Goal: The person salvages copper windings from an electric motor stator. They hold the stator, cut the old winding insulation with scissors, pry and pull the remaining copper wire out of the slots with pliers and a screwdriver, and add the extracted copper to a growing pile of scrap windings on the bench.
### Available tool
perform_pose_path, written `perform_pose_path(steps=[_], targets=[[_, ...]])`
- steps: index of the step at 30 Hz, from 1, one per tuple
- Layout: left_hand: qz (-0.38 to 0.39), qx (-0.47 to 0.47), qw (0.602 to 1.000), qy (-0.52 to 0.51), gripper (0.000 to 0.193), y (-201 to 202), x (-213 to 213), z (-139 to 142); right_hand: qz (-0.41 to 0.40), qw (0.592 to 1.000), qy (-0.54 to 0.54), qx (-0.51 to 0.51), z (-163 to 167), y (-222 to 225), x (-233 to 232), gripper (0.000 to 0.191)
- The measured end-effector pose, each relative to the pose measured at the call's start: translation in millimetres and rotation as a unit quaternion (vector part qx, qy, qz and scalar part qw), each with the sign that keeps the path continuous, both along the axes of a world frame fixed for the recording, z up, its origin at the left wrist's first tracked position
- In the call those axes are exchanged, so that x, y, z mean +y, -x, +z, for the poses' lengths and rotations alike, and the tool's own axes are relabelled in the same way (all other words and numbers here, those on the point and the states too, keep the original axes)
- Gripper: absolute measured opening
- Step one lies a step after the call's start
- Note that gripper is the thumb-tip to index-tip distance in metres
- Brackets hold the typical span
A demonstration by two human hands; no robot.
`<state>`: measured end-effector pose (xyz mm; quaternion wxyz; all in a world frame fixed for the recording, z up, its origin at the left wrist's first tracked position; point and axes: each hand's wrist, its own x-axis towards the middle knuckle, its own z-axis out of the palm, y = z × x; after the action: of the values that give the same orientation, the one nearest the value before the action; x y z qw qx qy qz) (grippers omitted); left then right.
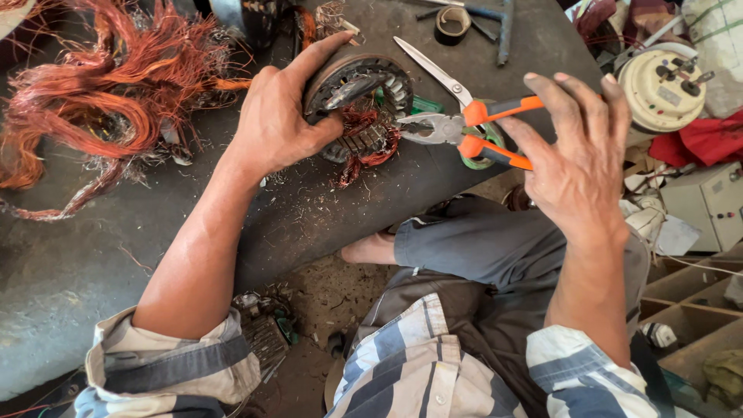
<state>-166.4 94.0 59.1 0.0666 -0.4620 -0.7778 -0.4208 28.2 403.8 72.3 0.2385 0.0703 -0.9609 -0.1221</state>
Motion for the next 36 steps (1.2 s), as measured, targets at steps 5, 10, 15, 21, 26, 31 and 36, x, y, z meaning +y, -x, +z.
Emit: perform_pose_path(steps=[5,10,15,21,26,31,36], targets=[[0.0,-0.009,1.0,0.0,0.078,-1,1,0,0.0,1.0,0.004,0.002,-6,0,3,0.021],[0.004,-0.001,1.0,0.003,0.078,0,1,-1,0.004,1.0,0.002,-0.008,-8,2,6,0.027],[0.0,-0.008,1.0,0.001,0.079,1,2,-2,-0.006,1.0,-0.014,-0.016,-9,3,6,0.038],[-0.004,-0.001,1.0,-0.001,0.08,1,2,-2,0.012,1.0,0.002,-0.008,-15,9,-1,0.032],[0.0,-0.006,1.0,0.001,0.08,1,1,0,0.014,1.0,0.009,-0.009,-15,5,-12,0.02],[0.004,-0.01,1.0,-0.006,0.078,1,2,-1,-0.01,0.986,0.109,-0.125,-9,-9,-35,0.029],[-0.004,0.012,1.0,-0.013,0.078,3,3,-4,-0.048,0.951,0.205,-0.228,1,-18,-45,0.036]])
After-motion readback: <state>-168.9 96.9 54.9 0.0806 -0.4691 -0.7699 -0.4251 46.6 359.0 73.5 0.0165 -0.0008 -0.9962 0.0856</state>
